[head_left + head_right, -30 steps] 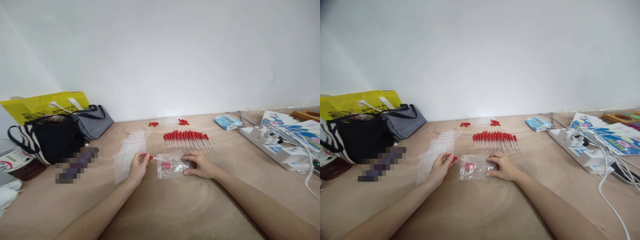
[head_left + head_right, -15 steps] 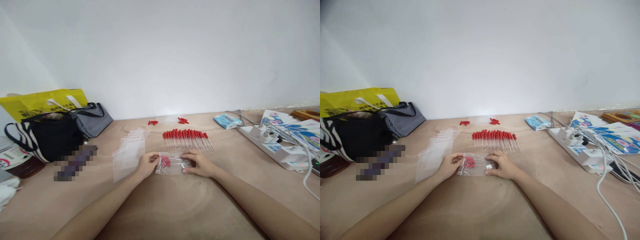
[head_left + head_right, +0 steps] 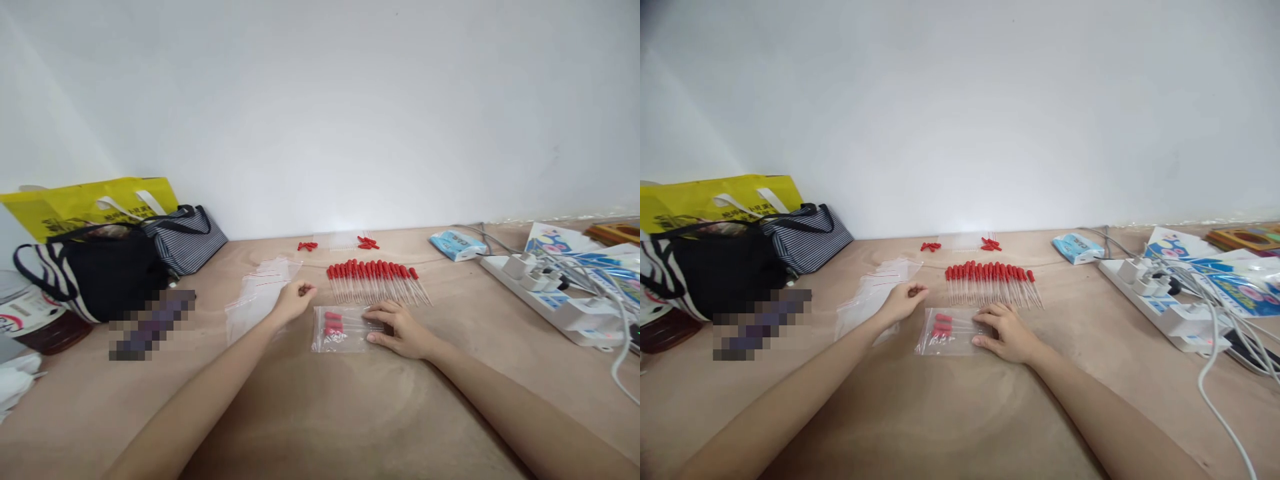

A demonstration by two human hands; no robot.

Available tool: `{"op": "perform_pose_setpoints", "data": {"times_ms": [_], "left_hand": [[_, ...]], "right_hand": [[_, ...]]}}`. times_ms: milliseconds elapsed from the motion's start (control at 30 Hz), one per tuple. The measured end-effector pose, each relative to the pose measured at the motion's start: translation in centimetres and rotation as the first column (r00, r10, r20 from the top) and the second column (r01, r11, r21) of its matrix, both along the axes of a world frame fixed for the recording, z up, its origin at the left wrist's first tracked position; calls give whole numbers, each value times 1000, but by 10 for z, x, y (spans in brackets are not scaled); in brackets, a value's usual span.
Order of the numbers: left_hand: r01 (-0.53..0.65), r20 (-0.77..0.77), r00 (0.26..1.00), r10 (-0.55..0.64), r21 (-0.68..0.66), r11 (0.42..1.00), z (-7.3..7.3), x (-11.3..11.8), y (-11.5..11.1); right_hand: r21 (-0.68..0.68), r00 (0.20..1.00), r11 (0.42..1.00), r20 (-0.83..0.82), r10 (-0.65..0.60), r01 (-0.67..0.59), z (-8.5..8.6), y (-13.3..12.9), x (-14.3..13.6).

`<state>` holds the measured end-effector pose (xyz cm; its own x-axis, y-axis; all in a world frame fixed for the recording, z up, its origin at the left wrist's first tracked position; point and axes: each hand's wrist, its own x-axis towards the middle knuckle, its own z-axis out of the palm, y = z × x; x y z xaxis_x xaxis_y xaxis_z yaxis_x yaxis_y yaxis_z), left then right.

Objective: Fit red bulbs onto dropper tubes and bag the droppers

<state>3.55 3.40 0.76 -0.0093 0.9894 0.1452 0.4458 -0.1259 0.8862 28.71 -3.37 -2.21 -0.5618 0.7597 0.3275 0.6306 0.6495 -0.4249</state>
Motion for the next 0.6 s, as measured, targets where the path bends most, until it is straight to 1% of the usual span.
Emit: {"op": "perform_pose_setpoints", "data": {"times_ms": [67, 167, 233, 300, 367, 467, 600], "left_hand": [[-17, -18, 1000, 16, -15, 1000, 1, 15, 23], [-60, -35, 998, 58, -57, 997, -4, 39, 55], [-102, -51, 994, 98, -84, 991, -10, 49, 71], [-143, -67, 988, 136, -107, 984, -14, 54, 82], [-171, -79, 984, 161, -136, 976, -18, 55, 89], [-187, -73, 982, 176, -187, 964, -20, 58, 92], [-181, 20, 982, 190, -217, 959, -17, 59, 86]], "right_hand": [[-10, 1000, 1000, 5, 4, -4, 0, 0, 0], [-17, 1000, 1000, 12, -1, 1, 0, 0, -1], [-16, 1000, 1000, 15, -4, 5, 0, 1, -1], [-17, 1000, 1000, 12, 0, 1, 0, 1, -1], [-18, 1000, 1000, 4, 3, -3, 0, 1, -1], [-14, 1000, 1000, -6, 2, -2, 1, 1, -2], [-14, 1000, 1000, 1, 2, -2, 1, 1, -1]]}}
